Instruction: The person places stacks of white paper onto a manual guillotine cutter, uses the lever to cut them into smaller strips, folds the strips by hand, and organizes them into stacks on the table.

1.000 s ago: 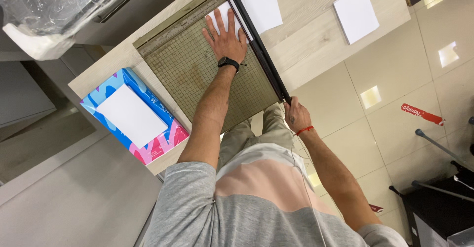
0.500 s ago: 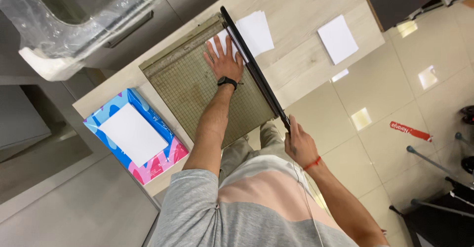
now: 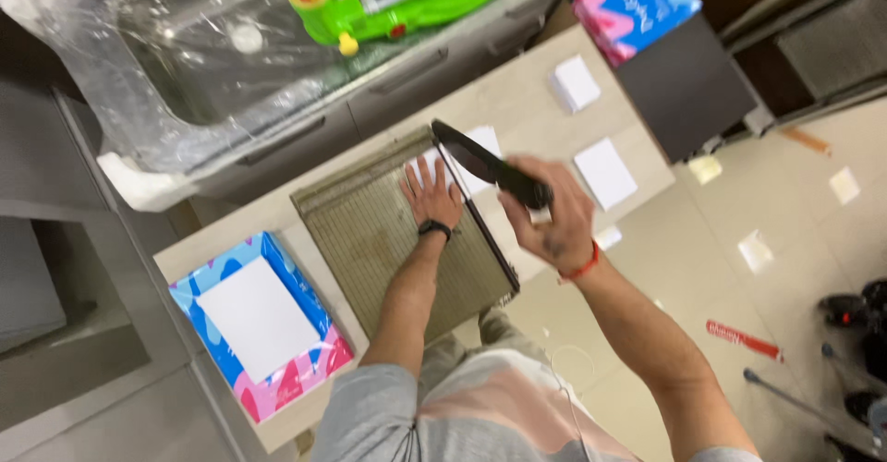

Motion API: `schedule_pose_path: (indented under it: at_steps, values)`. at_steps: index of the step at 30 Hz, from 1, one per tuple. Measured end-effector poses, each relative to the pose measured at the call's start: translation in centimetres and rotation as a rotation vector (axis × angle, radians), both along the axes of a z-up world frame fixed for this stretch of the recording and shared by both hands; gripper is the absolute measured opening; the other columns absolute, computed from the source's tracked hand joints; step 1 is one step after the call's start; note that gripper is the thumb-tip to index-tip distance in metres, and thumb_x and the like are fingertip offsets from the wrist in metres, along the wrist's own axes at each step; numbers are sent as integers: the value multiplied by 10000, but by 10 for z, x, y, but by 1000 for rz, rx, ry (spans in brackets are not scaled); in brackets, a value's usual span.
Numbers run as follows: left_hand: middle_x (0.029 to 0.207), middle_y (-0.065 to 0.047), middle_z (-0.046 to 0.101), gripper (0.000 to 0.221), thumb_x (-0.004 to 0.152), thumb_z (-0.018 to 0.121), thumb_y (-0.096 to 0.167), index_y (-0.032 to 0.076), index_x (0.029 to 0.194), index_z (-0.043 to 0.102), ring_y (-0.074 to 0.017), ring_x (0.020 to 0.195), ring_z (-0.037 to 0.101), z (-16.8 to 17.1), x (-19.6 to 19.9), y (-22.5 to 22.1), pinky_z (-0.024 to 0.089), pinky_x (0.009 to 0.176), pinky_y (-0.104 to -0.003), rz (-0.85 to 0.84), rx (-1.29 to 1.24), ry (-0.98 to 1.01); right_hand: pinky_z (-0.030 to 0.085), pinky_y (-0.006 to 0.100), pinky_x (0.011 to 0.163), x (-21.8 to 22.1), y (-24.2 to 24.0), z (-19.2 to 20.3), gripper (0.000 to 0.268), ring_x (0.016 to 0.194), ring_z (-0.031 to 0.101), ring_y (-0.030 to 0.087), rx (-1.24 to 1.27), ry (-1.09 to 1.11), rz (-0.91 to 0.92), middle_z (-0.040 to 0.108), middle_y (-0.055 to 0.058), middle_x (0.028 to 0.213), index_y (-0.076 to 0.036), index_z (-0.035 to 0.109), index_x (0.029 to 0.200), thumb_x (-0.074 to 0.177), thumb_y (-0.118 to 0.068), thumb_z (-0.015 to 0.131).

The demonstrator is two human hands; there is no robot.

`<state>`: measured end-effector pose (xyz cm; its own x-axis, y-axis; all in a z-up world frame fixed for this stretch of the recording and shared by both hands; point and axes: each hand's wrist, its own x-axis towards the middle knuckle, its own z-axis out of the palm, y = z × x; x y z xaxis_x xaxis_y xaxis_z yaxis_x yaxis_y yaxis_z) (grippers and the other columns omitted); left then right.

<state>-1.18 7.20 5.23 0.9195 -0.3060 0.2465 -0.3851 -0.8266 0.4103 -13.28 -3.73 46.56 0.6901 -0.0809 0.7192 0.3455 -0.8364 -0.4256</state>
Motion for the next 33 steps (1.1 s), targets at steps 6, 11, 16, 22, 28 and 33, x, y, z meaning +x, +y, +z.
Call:
schedule_pose_path:
  at_steps: [6, 11, 16, 22, 28, 33]
  values:
    - [2024, -232, 477, 872, 1161, 645, 571, 199, 1945, 561, -627, 1842, 383, 23, 1, 10, 189, 1506, -839, 43, -51, -45, 646, 565, 833, 197, -12, 34, 329, 832, 834, 408, 191, 230, 101, 811, 140, 981, -92, 830, 1467, 1276, -358, 808]
    - [2057, -269, 427, 915, 1268, 330, 638, 42, 1939, 512, -601, 1859, 366, 43, 1, 22, 186, 1544, -806, 35, -236, 35, 624, 350, 763, 340, -5, 33, 694, 705, 753, 156, 374, 699, 188, 729, 39, 1190, -160, 622, 1314, 1179, -839, 581]
    - [1991, -315, 490, 954, 1316, 202, 683, 8, 1848, 615, -564, 1848, 383, 47, -1, 26, 228, 1547, -758, 56, -361, 35, 609, 539, 1103, 442, -21, -20, 545, 1266, 764, 292, 260, 837, 82, 798, 37, 1365, -198, 656, 1413, 1126, -605, 877]
    - [1956, -307, 524, 684, 1166, 542, 223, -39, 1793, 622, -535, 1836, 386, 35, 2, 26, 265, 1574, -721, 48, -399, 54, 744, 333, 854, 464, -18, -24, 875, 864, 792, 129, 471, 933, 156, 728, 134, 1782, -100, 476, 1904, 1188, -365, 904]
    - [1881, -339, 592, 675, 1092, 525, 119, -86, 1723, 646, -574, 1771, 466, 17, 2, 19, 325, 1573, -749, 68, -398, 7, 782, 248, 747, 469, -68, -88, 952, 719, 764, 71, 759, 794, 313, 684, 193, 1876, -83, 461, 1931, 1184, -428, 940]
    - [1818, -319, 655, 631, 1102, 537, 117, -62, 1689, 680, -587, 1741, 543, -27, 19, 13, 376, 1531, -801, 70, -450, -90, 771, 363, 919, 367, -134, -183, 803, 900, 831, 225, 1164, 734, 622, 755, 270, 1747, -38, 581, 1816, 1229, -536, 810]
